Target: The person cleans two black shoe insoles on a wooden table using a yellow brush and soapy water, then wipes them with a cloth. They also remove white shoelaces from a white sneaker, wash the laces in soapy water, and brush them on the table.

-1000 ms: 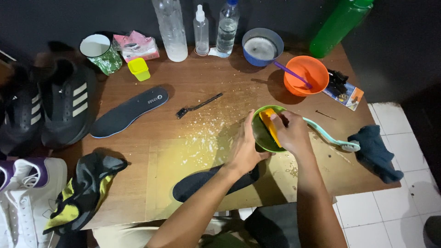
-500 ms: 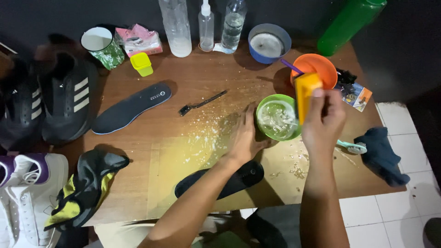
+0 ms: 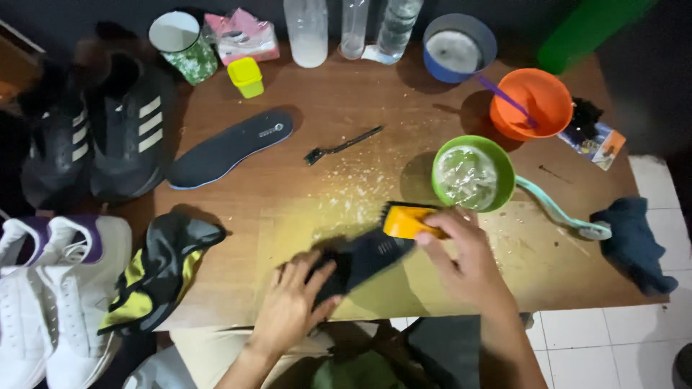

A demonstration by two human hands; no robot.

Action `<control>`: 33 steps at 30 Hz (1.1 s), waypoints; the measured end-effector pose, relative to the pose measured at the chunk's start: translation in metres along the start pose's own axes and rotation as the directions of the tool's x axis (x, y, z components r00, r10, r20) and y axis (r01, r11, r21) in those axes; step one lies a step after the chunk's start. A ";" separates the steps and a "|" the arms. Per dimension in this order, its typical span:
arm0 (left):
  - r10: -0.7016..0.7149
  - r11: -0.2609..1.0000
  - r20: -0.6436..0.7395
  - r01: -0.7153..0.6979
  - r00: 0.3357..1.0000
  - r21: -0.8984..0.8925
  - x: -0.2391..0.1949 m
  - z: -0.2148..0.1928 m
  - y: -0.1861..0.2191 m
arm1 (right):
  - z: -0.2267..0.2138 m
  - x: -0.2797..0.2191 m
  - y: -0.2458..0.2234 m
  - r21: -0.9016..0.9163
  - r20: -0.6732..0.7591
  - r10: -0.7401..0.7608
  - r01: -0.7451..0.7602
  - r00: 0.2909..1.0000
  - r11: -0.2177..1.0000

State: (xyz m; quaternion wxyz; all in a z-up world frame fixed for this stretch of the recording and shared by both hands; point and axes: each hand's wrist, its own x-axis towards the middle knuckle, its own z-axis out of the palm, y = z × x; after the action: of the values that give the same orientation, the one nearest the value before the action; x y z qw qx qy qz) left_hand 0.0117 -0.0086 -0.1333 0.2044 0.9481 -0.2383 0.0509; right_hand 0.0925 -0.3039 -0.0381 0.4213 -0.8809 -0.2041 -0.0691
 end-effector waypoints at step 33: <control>-0.493 0.851 -0.055 0.469 0.868 -0.236 0.006 0.009 -0.032 | 0.144 0.115 0.067 -0.111 0.389 -0.373 0.445 0.842 0.889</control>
State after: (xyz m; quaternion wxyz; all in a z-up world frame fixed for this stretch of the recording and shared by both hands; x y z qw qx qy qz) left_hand 0.0323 0.0106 -0.1519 0.3251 0.9452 0.0148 0.0260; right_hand 0.2177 -0.1952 -0.1436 0.2631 -0.8515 -0.4533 -0.0167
